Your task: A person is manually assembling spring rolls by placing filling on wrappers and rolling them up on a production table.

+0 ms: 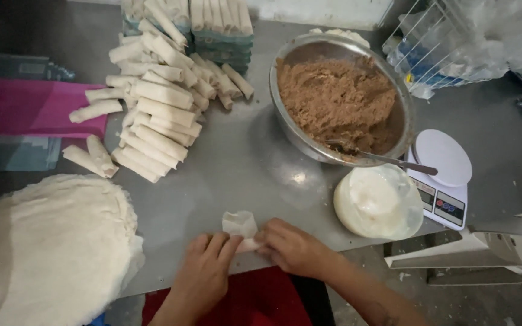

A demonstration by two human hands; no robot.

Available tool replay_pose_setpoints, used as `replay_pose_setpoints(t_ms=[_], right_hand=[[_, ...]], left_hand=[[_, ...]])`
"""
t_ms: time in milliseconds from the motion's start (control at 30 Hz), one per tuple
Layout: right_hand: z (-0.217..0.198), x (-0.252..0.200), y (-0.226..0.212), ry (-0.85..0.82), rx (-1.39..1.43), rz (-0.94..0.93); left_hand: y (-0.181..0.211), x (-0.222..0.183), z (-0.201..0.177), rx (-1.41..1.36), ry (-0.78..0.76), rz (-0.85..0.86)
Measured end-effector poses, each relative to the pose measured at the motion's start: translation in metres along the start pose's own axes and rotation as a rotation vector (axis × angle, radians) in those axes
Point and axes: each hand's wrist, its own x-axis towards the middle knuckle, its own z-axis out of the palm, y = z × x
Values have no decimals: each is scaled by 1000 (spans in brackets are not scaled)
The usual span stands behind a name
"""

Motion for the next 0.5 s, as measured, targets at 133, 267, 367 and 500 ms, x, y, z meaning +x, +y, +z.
replay_pose_setpoints(t_ms=[133,267,367,500], right_hand=[[12,9,6,126,-31,53],[13,-18,23,281,-319,99],[-52,-40,12,307,-589,600],[-77,-60,10,173,-371,1217]], left_hand=[[-8,16,9,-56,116,-63],[2,21,4,82,277,28],[3,2,4,71,264,-1],[2,-4,-10,-155,357,39]])
